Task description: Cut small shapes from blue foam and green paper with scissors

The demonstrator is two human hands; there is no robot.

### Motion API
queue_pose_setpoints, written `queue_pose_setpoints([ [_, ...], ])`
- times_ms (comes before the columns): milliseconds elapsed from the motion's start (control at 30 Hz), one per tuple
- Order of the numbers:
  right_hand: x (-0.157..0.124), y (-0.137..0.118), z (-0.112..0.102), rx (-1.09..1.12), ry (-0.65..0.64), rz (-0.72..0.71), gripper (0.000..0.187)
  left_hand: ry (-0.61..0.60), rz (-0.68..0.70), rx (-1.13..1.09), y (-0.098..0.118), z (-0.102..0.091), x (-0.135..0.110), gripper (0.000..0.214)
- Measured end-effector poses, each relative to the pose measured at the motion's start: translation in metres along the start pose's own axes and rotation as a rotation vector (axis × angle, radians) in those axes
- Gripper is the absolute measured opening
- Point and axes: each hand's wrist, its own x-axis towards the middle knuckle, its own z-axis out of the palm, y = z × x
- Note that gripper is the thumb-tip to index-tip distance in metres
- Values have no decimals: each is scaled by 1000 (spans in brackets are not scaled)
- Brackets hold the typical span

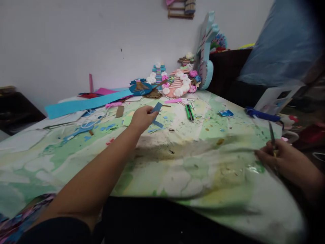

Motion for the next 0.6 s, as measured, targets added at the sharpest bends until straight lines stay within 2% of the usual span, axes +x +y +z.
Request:
queue_pose_setpoints([
  [100, 23, -25, 0, -310, 236, -73, 23, 39, 53, -268, 12, -7, -36, 27],
  [167, 39, -36, 7, -381, 280, -146, 25, -12, 72, -402, 20, -9, -67, 26],
  [233, 52, -40, 16, -438, 198, -219, 24, -136, 51, -380, 20, -9, -93, 24],
  [267, 57, -41, 21, -464, 125, -246, 23, -143, 29, -341, 17, -8, -101, 24],
  [333, 65, -41, 27, -485, 52, -283, 22, -101, -69, -294, 7, -6, -109, 25],
  [400, 69, -44, 28, -510, 25, -331, 20, -43, -199, -351, -6, -6, -106, 27],
  [467, 72, -52, 23, -539, -14, -396, 18, -6, -283, -440, -13, -8, -102, 27],
  [533, 70, -63, 14, -557, -59, -443, 18, -18, -304, -537, -14, -7, -103, 25],
  [600, 63, -71, -1, -548, -80, -435, 23, -172, -324, -690, -10, -1, -115, 23],
])
